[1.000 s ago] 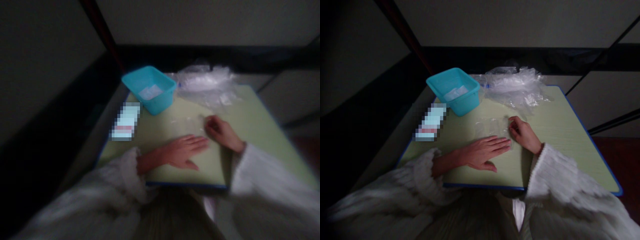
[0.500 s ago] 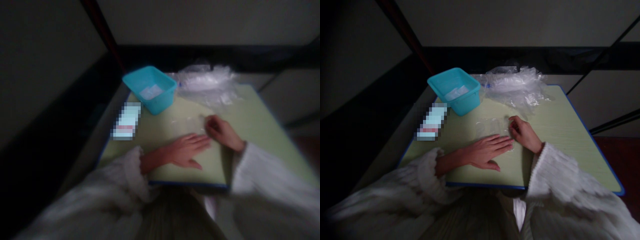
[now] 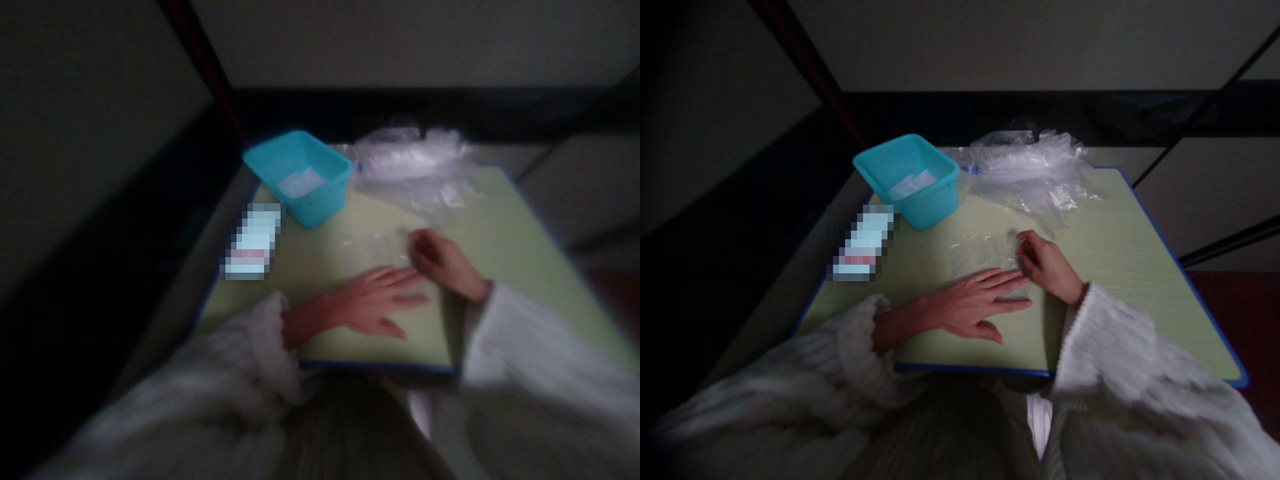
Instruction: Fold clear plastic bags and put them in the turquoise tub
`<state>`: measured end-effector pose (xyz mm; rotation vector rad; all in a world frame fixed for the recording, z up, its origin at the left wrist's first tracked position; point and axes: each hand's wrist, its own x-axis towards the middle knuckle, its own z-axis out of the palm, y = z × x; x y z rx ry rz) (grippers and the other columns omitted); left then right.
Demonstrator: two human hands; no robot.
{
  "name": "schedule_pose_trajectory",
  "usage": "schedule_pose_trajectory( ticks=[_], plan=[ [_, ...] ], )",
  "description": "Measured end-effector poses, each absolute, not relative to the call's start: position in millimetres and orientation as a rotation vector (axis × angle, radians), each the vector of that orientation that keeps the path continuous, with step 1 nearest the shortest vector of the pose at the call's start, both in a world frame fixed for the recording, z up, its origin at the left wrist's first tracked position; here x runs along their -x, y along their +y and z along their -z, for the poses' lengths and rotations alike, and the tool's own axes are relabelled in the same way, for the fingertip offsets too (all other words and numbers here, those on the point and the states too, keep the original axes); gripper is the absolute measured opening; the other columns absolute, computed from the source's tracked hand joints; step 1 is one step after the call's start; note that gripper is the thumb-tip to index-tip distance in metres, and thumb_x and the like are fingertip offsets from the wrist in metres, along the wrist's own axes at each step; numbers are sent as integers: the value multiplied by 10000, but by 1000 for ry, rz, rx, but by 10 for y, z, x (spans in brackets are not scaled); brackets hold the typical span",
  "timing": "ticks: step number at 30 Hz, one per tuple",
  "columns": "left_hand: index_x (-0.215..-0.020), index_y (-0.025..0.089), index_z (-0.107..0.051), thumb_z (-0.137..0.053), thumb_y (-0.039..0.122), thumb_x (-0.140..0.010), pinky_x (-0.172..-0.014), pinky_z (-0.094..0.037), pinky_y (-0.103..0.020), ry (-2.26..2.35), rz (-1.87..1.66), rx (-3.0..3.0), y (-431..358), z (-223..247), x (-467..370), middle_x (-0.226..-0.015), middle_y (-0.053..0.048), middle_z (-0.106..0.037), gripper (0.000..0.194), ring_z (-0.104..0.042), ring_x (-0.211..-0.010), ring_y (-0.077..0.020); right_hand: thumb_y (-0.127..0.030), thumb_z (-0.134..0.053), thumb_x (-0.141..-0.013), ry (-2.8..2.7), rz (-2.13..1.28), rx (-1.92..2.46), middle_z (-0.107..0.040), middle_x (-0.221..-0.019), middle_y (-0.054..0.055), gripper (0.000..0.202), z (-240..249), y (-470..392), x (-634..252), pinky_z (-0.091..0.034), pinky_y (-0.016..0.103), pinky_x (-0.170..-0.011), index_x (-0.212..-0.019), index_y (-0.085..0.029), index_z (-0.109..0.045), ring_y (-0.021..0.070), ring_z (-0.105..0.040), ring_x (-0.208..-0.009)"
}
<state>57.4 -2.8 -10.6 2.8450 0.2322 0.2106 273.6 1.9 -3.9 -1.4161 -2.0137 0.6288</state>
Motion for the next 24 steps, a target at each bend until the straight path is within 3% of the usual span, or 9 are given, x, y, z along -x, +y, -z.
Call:
schedule_pose_trajectory(
  ticks=[8, 13, 18, 21, 24],
  plan=[
    [-1460, 137, -208, -389, 445, -934, -1147, -119, -455, 342, -272, -2818, 235, 68, -124, -1529, -143, -184, 636, -113, -1426, -247, -237, -485, -818, -2005, -530, 1403, -622, -722, 29, 196, 63, 4, -2757, -471, 295, -579, -993, -169, -543, 173, -580, -597],
    [-1455, 114, -208, -353, 369, -954, -1152, -106, -449, 474, -246, -2812, 265, 143, -15, -1528, -148, -186, 580, -112, -1426, -238, -278, -423, -901, -2193, -311, 1245, -645, -1027, 124, 265, 54, -72, -2695, -502, 417, -822, -1095, -177, -573, 251, -618, -927],
    [-1446, 70, -185, -376, 454, -935, -1152, -125, -460, 593, -317, -2777, 267, 234, -67, -1517, -189, -187, 668, -103, -1426, -255, -428, -386, -935, -2576, -238, 1071, -389, -1436, 190, 569, 133, -117, -2596, -318, 520, -1062, -1408, -115, -339, 311, -352, -1324],
    [-1441, 51, -182, -400, 497, -915, -1151, -132, -458, 596, -319, -2762, 286, 263, -58, -1511, -207, -192, 723, -104, -1424, -266, -492, -344, -937, -2682, -163, 1086, -274, -1494, 201, 687, 204, -124, -2600, -248, 535, -1088, -1471, -95, -175, 311, -249, -1377],
    [-1450, 77, -168, -434, 529, -891, -1147, -139, -466, 576, -323, -2747, 303, 266, -34, -1516, -195, -188, 767, -105, -1424, -273, -523, -311, -938, -2704, -132, 1112, -253, -1502, 197, 720, 247, -133, -2627, -238, 519, -1091, -1486, -108, -97, 298, -235, -1384]
  ],
)
